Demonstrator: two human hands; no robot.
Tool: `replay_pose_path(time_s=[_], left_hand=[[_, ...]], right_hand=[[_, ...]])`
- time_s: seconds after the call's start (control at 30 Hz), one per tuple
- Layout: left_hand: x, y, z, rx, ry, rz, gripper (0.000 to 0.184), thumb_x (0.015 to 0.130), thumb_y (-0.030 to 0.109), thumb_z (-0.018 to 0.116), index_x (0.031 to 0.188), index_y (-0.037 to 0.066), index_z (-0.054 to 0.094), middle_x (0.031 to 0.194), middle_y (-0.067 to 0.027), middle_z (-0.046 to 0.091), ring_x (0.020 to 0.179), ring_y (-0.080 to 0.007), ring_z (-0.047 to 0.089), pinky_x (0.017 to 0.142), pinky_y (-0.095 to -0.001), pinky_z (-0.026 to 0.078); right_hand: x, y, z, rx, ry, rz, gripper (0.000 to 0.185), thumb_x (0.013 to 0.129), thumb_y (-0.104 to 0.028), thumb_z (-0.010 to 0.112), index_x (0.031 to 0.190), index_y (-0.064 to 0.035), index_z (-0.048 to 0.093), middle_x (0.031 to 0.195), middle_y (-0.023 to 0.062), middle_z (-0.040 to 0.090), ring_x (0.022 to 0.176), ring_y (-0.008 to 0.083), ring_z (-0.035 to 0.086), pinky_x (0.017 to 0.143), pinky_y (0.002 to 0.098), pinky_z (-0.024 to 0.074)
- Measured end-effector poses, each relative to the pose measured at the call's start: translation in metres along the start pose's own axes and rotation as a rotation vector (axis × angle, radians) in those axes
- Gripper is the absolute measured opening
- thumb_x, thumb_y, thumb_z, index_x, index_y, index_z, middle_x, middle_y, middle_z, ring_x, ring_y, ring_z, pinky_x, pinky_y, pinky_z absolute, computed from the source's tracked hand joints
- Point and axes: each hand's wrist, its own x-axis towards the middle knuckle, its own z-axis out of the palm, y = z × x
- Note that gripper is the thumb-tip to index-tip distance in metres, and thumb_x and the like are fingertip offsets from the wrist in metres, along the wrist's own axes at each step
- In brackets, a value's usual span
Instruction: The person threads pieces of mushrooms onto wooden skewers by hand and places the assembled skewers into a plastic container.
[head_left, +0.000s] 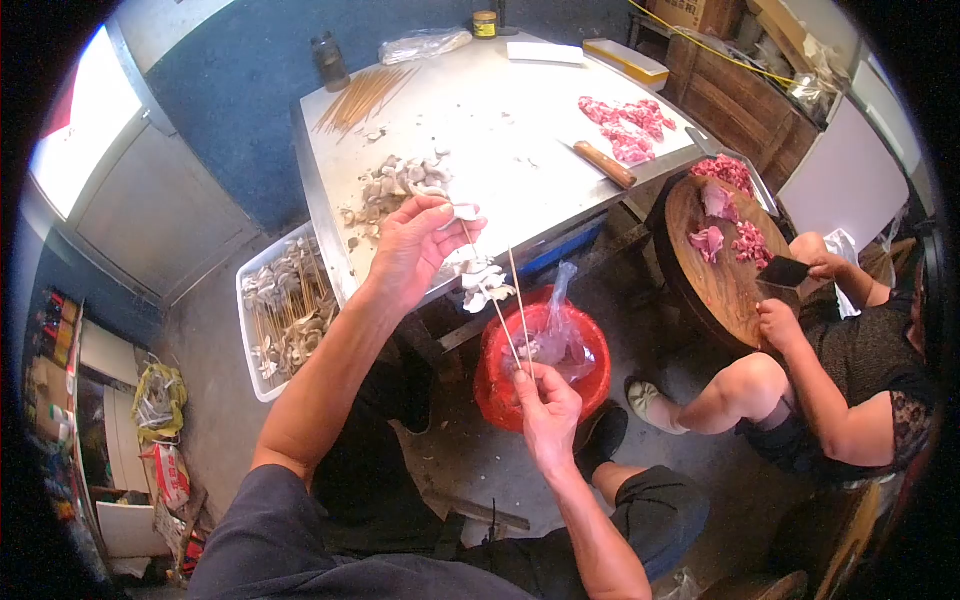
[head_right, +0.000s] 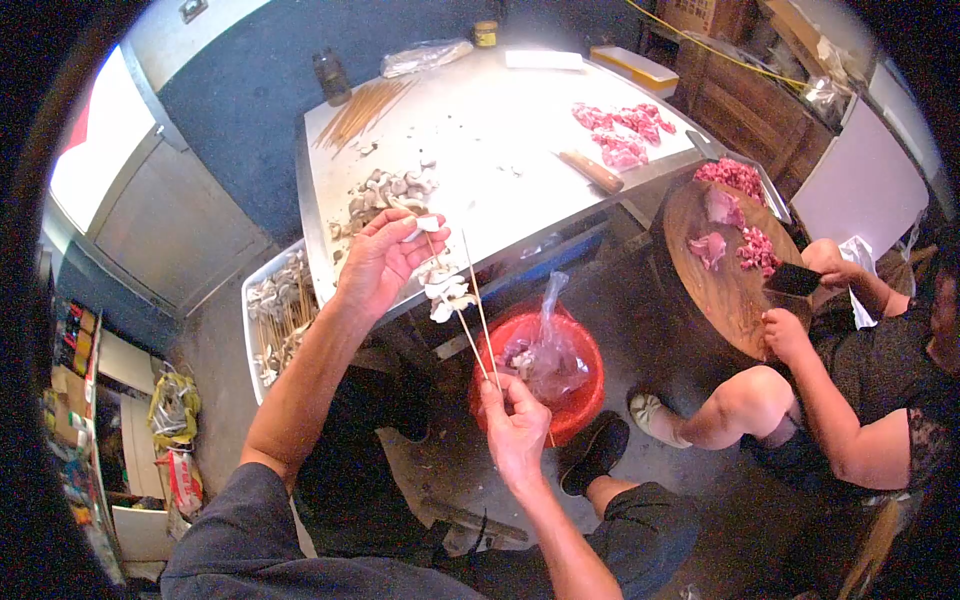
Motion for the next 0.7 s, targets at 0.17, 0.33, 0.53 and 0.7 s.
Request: replay_pose_path(time_s=[0.17, 0.33, 0.53, 0.7], left_hand=[[-0.003, -0.001, 0.003, -0.046, -0.010, 0.019, 0.009, 0.089, 0.002, 0.058, 0.098, 0.004, 0.061, 0.110, -0.0248, 0.064, 0.104, -0.0351, 0.064, 0.094, -0.0453, 0.051], [-0.005, -0.003, 0.009, 0.010, -0.052, 0.068, 0.007, 0.089, 0.001, 0.058, 0.095, 0.004, 0.061, 0.110, -0.0230, 0.065, 0.103, -0.0337, 0.065, 0.093, -0.0447, 0.052], [-0.009, -0.013, 0.000, 0.279, -0.153, 0.010, 0.003, 0.087, -0.001, 0.060, 0.088, 0.002, 0.061, 0.103, -0.0162, 0.067, 0.098, -0.0234, 0.066, 0.087, -0.0355, 0.052], [-0.007, 0.004, -0.001, 0.490, -0.289, -0.071, 0.010, 0.086, 0.001, 0.063, 0.095, 0.003, 0.066, 0.103, -0.0119, 0.068, 0.093, -0.0148, 0.063, 0.084, -0.0305, 0.050]], right_hand=[[0.000, 0.000, 0.000, -0.013, 0.008, -0.024, 0.019, 0.093, -0.019, 0.064, 0.098, -0.0021, 0.070, 0.066, -0.0065, 0.055, 0.060, 0.0024, 0.045, 0.054, 0.0209, 0.0381], [-0.002, -0.004, 0.000, 0.009, 0.005, 0.002, 0.018, 0.093, -0.018, 0.064, 0.098, -0.0018, 0.070, 0.067, -0.0066, 0.055, 0.061, 0.0024, 0.045, 0.055, 0.0210, 0.0384], [-0.002, 0.000, -0.001, 0.023, 0.005, 0.004, 0.018, 0.093, -0.018, 0.064, 0.100, -0.0016, 0.070, 0.070, -0.0069, 0.056, 0.064, 0.0024, 0.046, 0.056, 0.0206, 0.0387], [0.001, -0.005, -0.004, -0.011, 0.039, -0.019, 0.018, 0.093, -0.016, 0.064, 0.100, -0.0001, 0.069, 0.072, -0.0062, 0.056, 0.067, 0.0028, 0.046, 0.058, 0.0209, 0.0388]])
